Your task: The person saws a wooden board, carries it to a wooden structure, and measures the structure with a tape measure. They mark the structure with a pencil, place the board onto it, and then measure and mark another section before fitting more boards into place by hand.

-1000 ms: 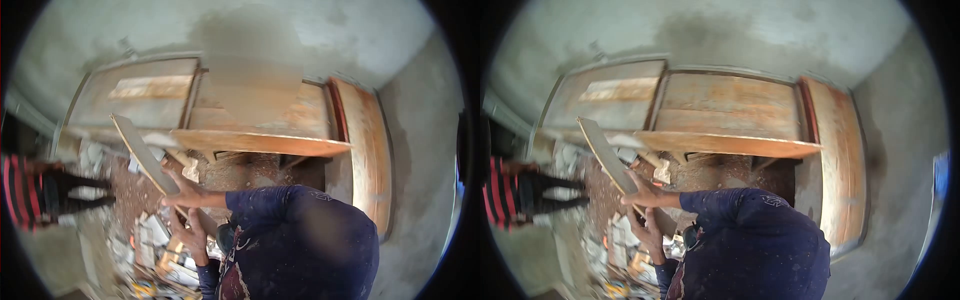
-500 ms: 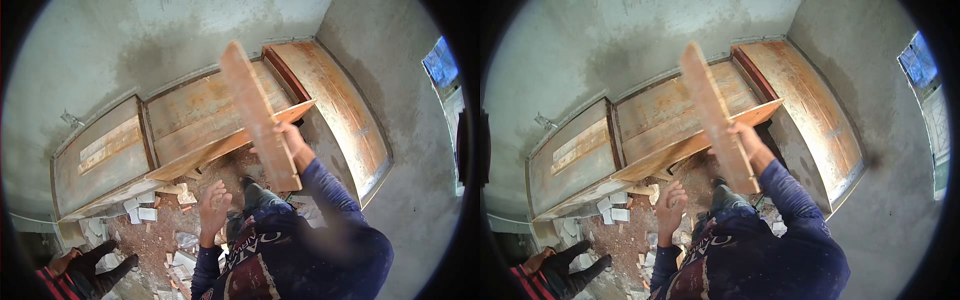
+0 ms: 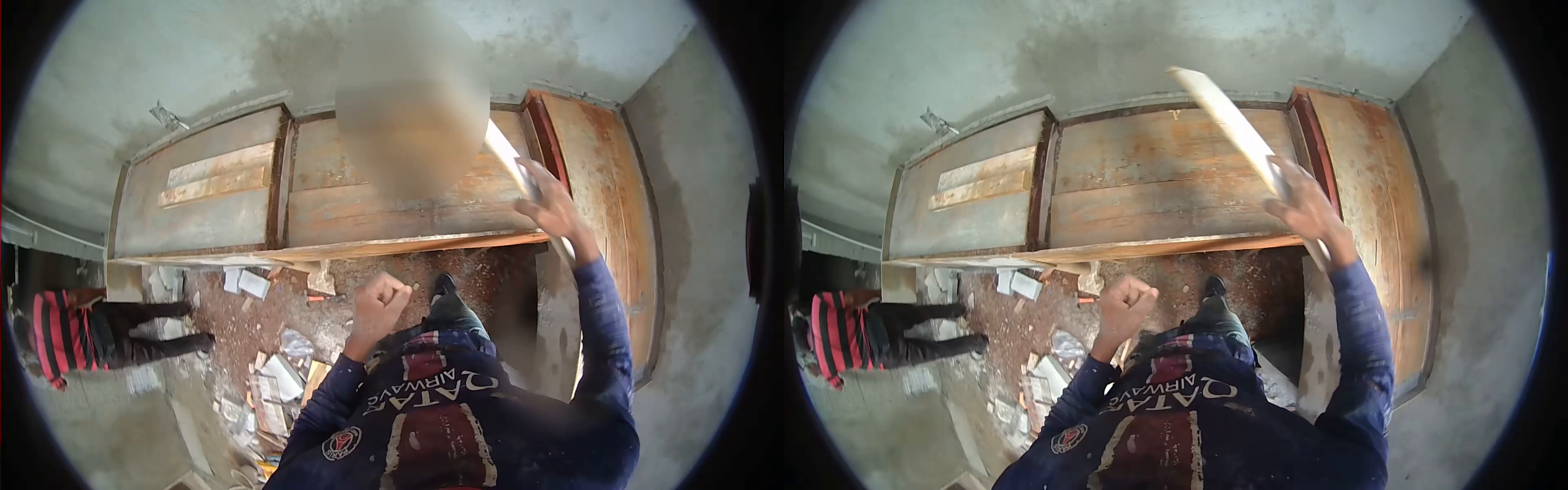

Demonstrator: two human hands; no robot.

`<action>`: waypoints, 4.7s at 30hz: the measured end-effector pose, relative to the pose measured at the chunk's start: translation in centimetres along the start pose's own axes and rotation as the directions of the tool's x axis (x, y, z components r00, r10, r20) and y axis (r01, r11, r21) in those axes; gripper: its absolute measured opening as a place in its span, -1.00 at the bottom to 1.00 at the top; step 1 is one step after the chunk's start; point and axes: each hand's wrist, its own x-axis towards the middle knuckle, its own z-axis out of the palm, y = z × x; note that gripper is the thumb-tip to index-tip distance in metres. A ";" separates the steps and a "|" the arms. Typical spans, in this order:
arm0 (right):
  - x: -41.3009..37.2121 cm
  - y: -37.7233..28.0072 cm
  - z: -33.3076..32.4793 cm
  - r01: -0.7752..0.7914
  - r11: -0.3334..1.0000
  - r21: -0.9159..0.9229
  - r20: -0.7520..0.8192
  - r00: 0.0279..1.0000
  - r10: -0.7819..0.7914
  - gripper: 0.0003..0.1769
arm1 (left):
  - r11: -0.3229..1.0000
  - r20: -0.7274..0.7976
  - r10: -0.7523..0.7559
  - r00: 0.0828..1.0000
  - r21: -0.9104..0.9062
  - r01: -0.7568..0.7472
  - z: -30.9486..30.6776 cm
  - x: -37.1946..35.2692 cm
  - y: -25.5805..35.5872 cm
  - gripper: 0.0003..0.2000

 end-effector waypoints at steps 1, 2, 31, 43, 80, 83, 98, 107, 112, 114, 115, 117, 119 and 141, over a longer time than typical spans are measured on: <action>2.0 1.5 0.9 0.069 0.988 -0.141 0.045 0.997 -0.063 -0.11 | 1.000 -0.005 -0.017 1.000 0.002 0.017 0.9 -0.1 0.4 -0.93; 4.0 1.7 1.3 0.112 0.965 -0.237 0.097 0.991 -0.091 -0.10 | 0.999 -0.044 -0.046 0.998 0.010 0.046 1.5 0.2 1.0 -0.94; -26.1 10.7 28.9 -0.565 0.696 0.443 0.605 0.761 0.233 -0.40 | 0.993 0.389 -0.115 0.914 0.061 0.099 0.2 -4.9 -6.1 -0.79; -4.0 2.9 30.6 0.710 0.666 -0.227 0.972 0.206 0.112 -0.59 | 0.589 -0.716 -0.630 0.303 -0.186 0.786 3.1 -25.4 -14.9 -0.77; -13.1 -12.4 54.0 0.970 -0.245 -0.007 0.720 0.175 0.671 0.21 | -0.059 0.258 -0.724 -0.639 -0.947 -0.316 38.3 -37.5 -43.1 -0.80; -13.6 -10.2 53.7 0.962 -0.269 -0.045 0.729 0.216 0.650 0.25 | 0.021 0.215 -0.881 -0.421 -0.872 -0.489 35.9 -32.7 -44.0 -0.59; -11.1 -8.1 55.7 0.987 -0.154 -0.052 0.818 0.130 0.560 0.36 | 0.024 0.138 -0.890 -0.435 -0.938 -0.346 30.1 -33.1 -42.2 -0.58; -8.3 -6.6 57.7 0.935 -0.339 0.106 0.853 0.090 0.514 0.37 | 0.317 0.095 -0.646 -0.757 -0.869 -0.379 29.4 -37.6 -38.2 -0.76; -3.7 -5.8 61.7 0.604 -0.055 0.795 0.592 -0.752 0.292 -0.22 | 0.279 0.195 -0.474 -0.859 -0.892 -0.356 32.2 -44.7 -34.4 -0.73; -9.1 -10.2 60.2 0.679 -0.246 0.692 0.681 -0.501 0.534 -0.32 | 0.217 0.032 -0.337 -0.941 -0.970 -0.111 37.8 -43.3 -36.6 -0.72; -10.3 -10.7 60.0 0.699 -0.290 0.654 0.731 -0.485 0.479 -0.37 | 0.382 0.309 -0.522 -0.795 -0.749 -0.542 32.8 -46.9 -31.7 -0.79; -10.9 -10.5 61.6 0.697 -0.282 0.660 0.728 -0.500 0.469 -0.45 | 0.481 0.301 -0.556 -0.775 -0.644 -0.595 34.5 -45.1 -32.3 -0.79; -11.6 -11.9 59.8 0.830 -0.199 0.521 0.790 -0.380 0.481 -0.53 | 0.402 0.269 -0.690 -0.671 -0.629 -0.665 35.0 -41.5 -31.1 -0.79; -9.0 -15.1 54.9 0.854 -0.103 0.510 0.786 -0.414 0.460 -0.13 | 0.273 -0.080 -0.804 -0.589 -0.930 -0.245 26.8 -22.3 -14.4 -0.49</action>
